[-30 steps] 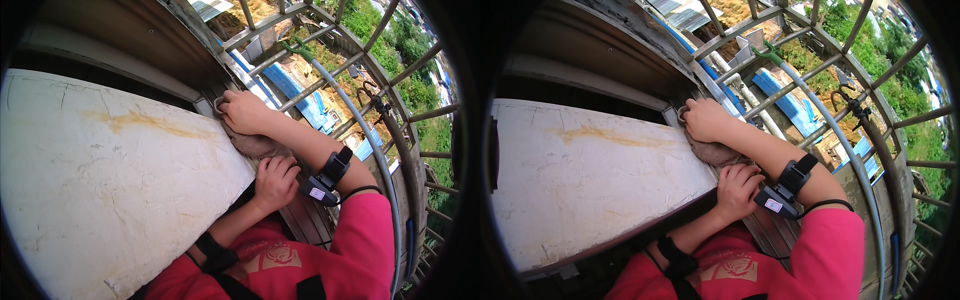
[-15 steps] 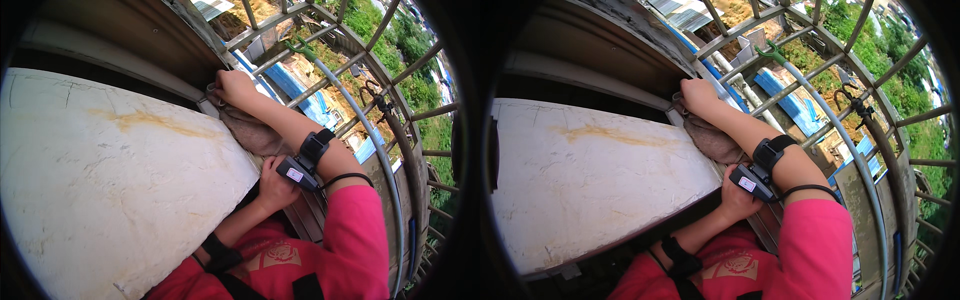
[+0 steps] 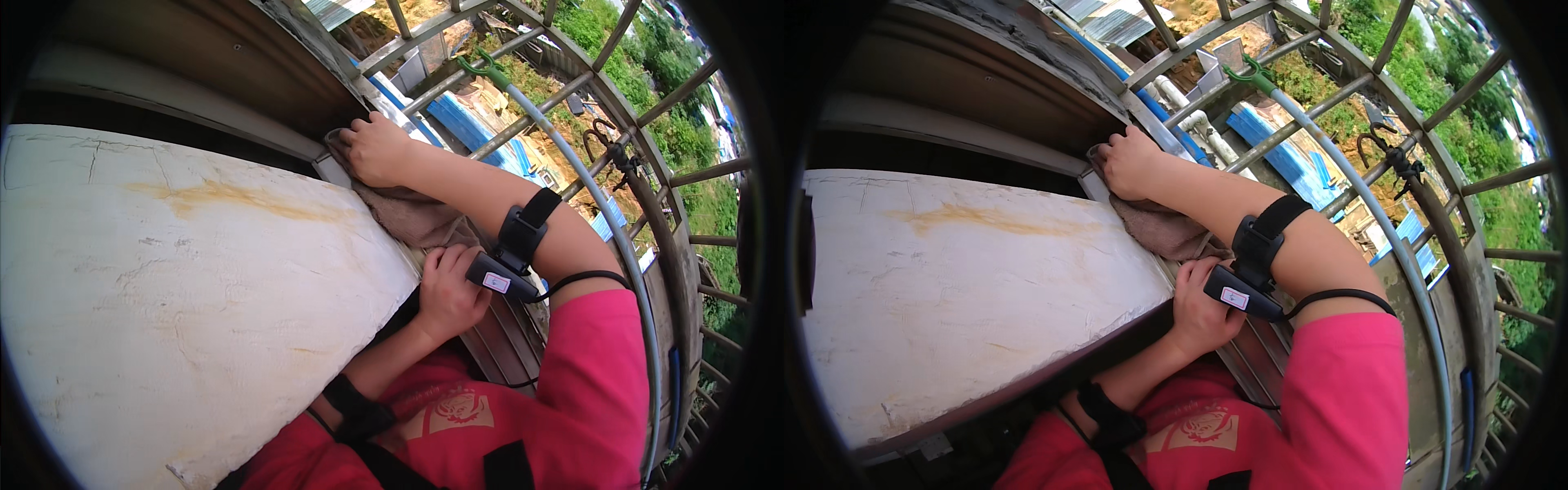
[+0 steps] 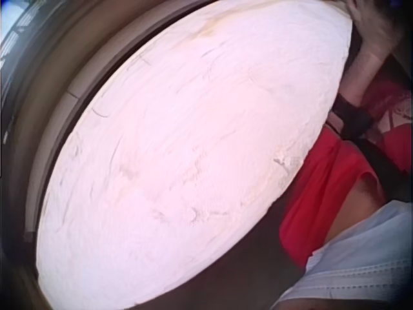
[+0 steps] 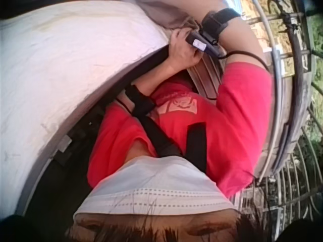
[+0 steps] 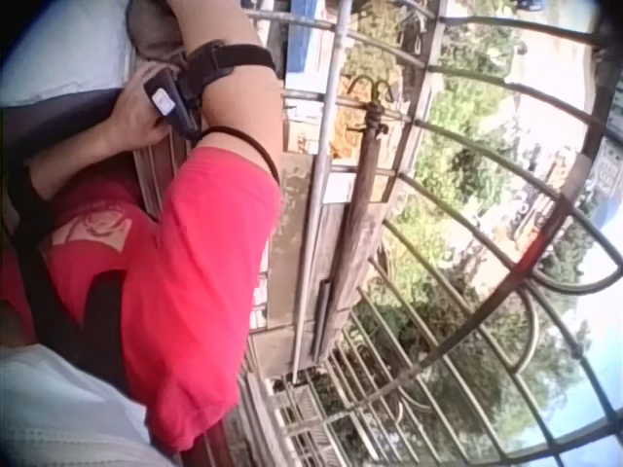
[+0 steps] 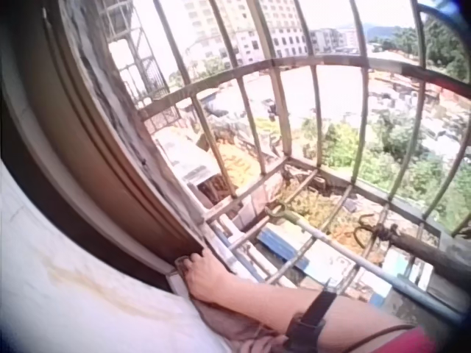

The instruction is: Cleaning the metal frames and tracks of a sliding window using a cloth.

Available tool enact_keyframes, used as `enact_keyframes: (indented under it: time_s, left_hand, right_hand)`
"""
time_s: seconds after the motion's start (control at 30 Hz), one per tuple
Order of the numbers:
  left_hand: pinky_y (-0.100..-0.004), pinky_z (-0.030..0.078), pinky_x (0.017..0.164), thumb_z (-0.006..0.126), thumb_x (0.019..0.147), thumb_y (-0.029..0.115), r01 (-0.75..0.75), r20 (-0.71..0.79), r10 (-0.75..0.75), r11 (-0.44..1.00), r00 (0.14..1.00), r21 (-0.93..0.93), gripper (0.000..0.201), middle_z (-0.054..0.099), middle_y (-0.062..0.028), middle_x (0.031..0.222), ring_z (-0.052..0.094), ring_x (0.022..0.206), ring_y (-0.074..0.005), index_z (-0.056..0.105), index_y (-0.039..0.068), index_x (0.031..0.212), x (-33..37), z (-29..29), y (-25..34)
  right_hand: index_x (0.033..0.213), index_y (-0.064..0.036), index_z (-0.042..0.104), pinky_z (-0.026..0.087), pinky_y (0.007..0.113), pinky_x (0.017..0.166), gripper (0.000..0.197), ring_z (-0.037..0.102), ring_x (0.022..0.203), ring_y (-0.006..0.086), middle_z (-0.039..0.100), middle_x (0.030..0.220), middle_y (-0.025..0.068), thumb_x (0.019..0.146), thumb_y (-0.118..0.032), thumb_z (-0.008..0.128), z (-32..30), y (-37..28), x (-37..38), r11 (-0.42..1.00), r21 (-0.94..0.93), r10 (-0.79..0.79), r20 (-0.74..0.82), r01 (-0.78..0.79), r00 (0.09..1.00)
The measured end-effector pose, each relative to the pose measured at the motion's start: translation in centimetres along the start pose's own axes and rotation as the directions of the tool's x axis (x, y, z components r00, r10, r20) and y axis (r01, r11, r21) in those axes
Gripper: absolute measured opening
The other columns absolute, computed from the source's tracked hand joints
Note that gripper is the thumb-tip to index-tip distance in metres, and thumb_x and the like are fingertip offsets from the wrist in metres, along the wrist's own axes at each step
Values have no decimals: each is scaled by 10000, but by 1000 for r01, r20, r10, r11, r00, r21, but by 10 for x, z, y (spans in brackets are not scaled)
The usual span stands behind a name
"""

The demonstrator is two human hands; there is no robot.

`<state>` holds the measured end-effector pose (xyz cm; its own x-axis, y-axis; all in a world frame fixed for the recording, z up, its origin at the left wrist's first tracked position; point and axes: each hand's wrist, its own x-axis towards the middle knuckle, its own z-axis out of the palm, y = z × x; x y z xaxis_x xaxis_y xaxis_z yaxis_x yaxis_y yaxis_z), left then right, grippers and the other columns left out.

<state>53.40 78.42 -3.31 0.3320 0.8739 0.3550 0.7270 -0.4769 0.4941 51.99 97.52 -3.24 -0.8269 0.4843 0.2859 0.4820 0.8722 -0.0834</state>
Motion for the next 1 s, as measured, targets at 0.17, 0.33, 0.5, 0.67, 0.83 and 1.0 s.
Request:
enact_keyframes:
  time_s: [0.17, 0.33, 0.5, 0.67, 0.83, 1.0]
  left_hand:
    - [-424, 358, 841, 639, 607, 171, 91, 74, -91, 996, 993, -1, 353, 534, -84, 1000, 484, 991, -263, 564, 74, 938, -7, 4, 2]
    - [-423, 365, 838, 638, 607, 166, 108, 70, -110, 994, 991, 35, 350, 534, -70, 978, 482, 988, -257, 566, 77, 938, -5, 3, -1]
    - [-442, 366, 833, 631, 614, 148, 19, 44, -18, 1000, 999, -22, 278, 539, -75, 972, 487, 971, -261, 591, 88, 882, -9, 5, 0]
    - [-456, 367, 829, 628, 616, 143, 20, 39, -19, 1000, 999, -22, 246, 552, -82, 948, 494, 944, -277, 602, 89, 854, -6, 1, -3]
    - [-460, 375, 811, 668, 586, 136, -2, 12, 2, 1000, 1000, -12, 272, 568, -64, 860, 524, 878, -288, 615, 108, 851, -3, 4, -1]
    - [-453, 373, 815, 656, 589, 138, 14, 28, -15, 1000, 999, 12, 284, 556, -77, 905, 500, 928, -289, 604, 95, 865, -3, 0, 1]
  right_hand:
    - [899, -170, 669, 342, 346, 699, 229, 555, 887, 164, 611, 936, -1, 771, -257, 499, -12, -18, 21, 995, -77, 76, 268, -57, 960]
    - [918, -186, 666, 351, 361, 725, 209, 578, 917, 150, 637, 893, 5, 762, -215, 530, -27, -20, 28, 998, -9, 60, 385, -62, 921]
    - [884, -142, 653, 418, 376, 678, 176, 627, 824, 205, 644, 919, 59, 739, -185, 565, -16, 2, 28, 969, 114, 182, 262, -218, 948]
    - [800, -97, 651, 493, 351, 557, 134, 639, 698, 235, 628, 817, 86, 710, -136, 559, 6, -3, 25, 950, 216, 256, -115, -227, 960]
    - [781, -66, 641, 502, 339, 569, 145, 615, 767, 231, 610, 778, 74, 697, -141, 549, 17, 5, 20, 997, 61, 57, -189, -46, 980]
    - [791, -85, 650, 460, 339, 681, 153, 578, 850, 216, 616, 832, 59, 707, -154, 541, -2, -2, 17, 975, 124, 187, 0, -185, 982]
